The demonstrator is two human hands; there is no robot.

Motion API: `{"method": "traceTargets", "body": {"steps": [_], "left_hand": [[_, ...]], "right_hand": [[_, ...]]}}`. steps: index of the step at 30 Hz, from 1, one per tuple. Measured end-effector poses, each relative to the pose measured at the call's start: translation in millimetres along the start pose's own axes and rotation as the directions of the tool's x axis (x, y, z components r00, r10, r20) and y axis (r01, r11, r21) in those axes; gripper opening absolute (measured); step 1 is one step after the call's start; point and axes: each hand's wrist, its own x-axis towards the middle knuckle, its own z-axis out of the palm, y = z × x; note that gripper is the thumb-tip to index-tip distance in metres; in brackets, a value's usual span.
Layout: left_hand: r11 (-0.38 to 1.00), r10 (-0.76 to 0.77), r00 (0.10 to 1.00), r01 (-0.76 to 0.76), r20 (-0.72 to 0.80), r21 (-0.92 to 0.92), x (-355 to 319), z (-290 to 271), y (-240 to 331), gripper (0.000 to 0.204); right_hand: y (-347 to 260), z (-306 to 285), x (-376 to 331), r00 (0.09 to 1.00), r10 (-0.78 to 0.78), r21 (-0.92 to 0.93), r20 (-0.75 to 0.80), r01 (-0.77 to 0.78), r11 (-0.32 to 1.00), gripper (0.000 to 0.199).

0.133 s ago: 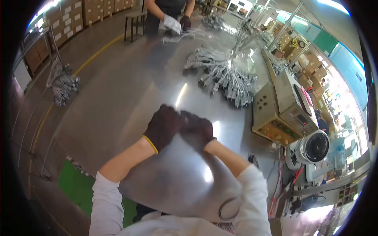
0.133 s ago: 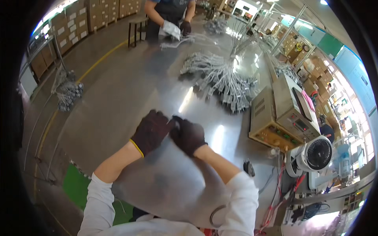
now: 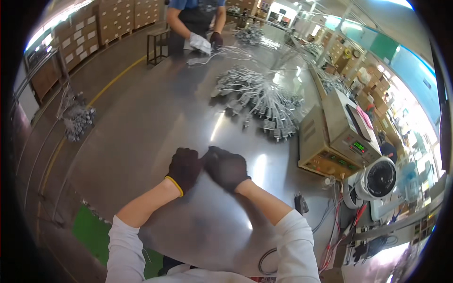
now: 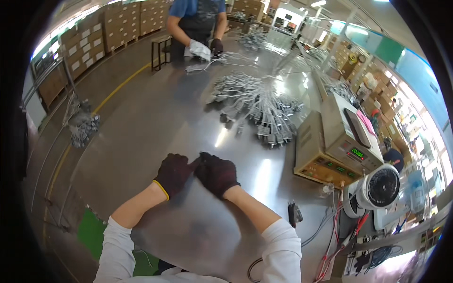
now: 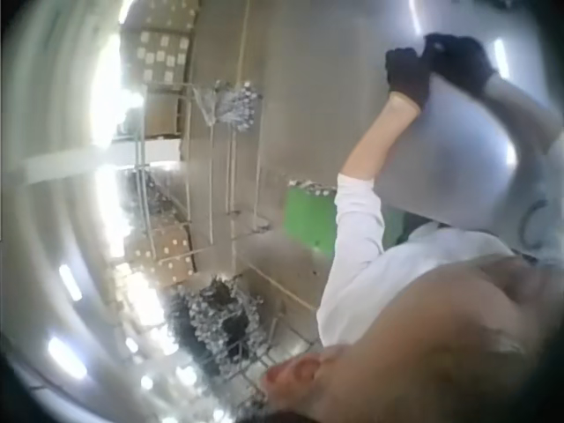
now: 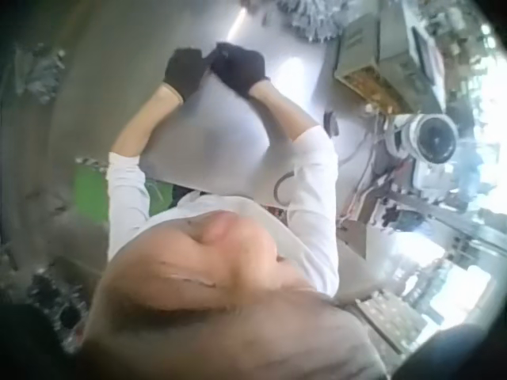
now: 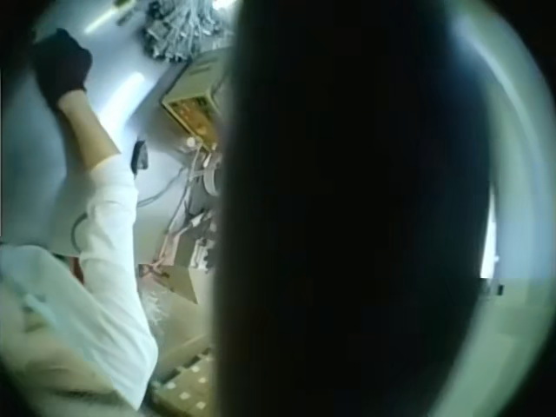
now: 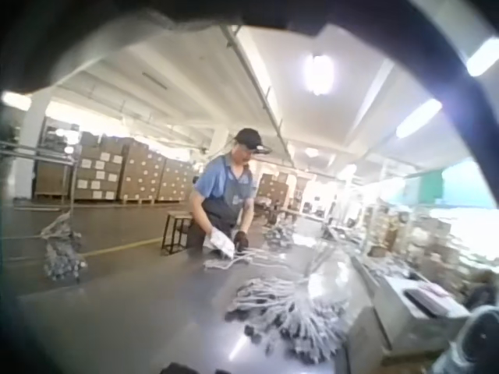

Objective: Arranging bundles of wires and electronic components on a workbench.

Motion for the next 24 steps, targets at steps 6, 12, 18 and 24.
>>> {"method": "traceTargets", "body": {"steps": [6, 12, 18, 24], "left_hand": [[0.983, -0.002, 1.000, 0.008, -0.031, 0.183, 17.4, 19.2, 17.5, 0.052], [0.963, -0.084, 0.996, 0.077, 0.014, 0.257, 20.9, 17.9, 39.6, 0.026], [0.905, -0.019, 0.997, 0.047, -0.069, 0.423, 16.2, 10.8, 34.7, 0.015], [0.995, 0.029, 0.995, -0.038, -0.094, -0.089, -11.0, -49.4, 25.6, 0.016]], "right_hand": [[4.1, -11.2, -4.4, 0.997, 0.068, 0.123, -0.029, -0.064, 0.990, 0.055], [11.0, -4.2, -9.5, 0.996, -0.010, 0.148, -0.093, 0.024, 0.989, 0.046], [6.5, -11.9, -13.0, 1.000, -0.027, 0.141, -0.007, 0.028, 0.990, 0.037], [-3.7, -14.2, -21.7, 0.999, -0.044, 0.133, 0.032, 0.040, 0.990, 0.040]]}}
